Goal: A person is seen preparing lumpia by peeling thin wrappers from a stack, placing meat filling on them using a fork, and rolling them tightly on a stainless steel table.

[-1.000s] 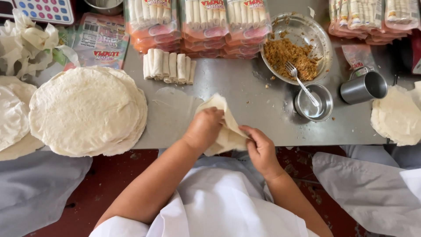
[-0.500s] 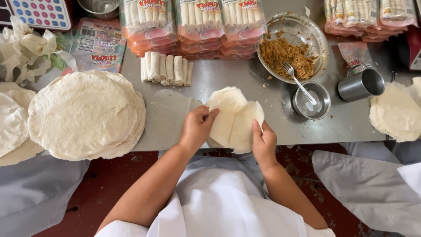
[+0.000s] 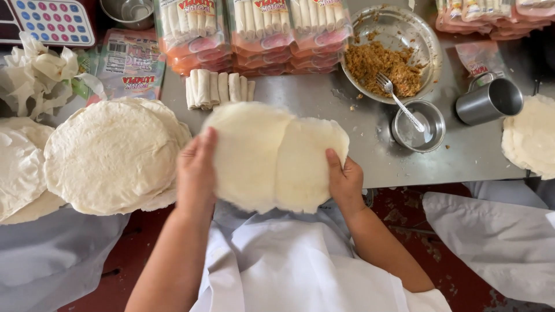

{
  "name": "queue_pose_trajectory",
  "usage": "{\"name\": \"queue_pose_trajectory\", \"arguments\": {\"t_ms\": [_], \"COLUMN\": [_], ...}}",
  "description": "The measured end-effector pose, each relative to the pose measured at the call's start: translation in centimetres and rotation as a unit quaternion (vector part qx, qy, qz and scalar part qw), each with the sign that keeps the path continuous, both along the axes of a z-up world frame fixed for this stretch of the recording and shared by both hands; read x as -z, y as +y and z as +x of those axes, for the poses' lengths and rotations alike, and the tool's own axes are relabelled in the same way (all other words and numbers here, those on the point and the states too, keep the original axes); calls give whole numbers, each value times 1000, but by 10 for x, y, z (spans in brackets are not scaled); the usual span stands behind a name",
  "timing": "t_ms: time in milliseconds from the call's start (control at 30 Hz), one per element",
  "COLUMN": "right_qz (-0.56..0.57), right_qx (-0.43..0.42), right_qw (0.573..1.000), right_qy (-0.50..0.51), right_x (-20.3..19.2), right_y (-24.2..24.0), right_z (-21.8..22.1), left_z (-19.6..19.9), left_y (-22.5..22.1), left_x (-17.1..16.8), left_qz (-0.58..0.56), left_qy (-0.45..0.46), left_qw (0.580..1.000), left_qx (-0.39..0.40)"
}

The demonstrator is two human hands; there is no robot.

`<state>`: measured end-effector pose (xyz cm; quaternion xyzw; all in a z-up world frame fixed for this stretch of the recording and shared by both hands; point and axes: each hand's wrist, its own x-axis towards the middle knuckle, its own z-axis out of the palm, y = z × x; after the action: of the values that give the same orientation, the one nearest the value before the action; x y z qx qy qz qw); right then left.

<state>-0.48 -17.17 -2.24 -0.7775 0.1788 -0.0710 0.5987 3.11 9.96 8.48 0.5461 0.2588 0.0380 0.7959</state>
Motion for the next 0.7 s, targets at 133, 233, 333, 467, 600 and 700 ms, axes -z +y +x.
{"name": "queue_pose_trajectory", "arguments": {"t_ms": [133,233,333,467,600,700], "right_qz": [3,-36,-49,-114,-171,-442], "right_qx": [-12,-26,-37,-41,-92,-86], "right_qw": [1000,999,997,989,959,887], "right_qy": [5,22,46,84,208,-105], "right_x": [0,2,50,4,-51,-49], "right_y": [-4,-12,-43,-44,-34,-32], "right_z": [9,8,10,13,19,13], "left_z": [1,3,14,22,22,24], "left_y": [50,66,65,75,76,19], "left_x": [-18,-18,-21,-42,-67,-37], "left_qz": [15,27,32,80,98,81], "left_qy": [-21,-55,-88,-85,-110,-134], "left_qw": [999,998,996,992,987,988], "left_qx": [-28,-29,13,-39,-63,5]}}
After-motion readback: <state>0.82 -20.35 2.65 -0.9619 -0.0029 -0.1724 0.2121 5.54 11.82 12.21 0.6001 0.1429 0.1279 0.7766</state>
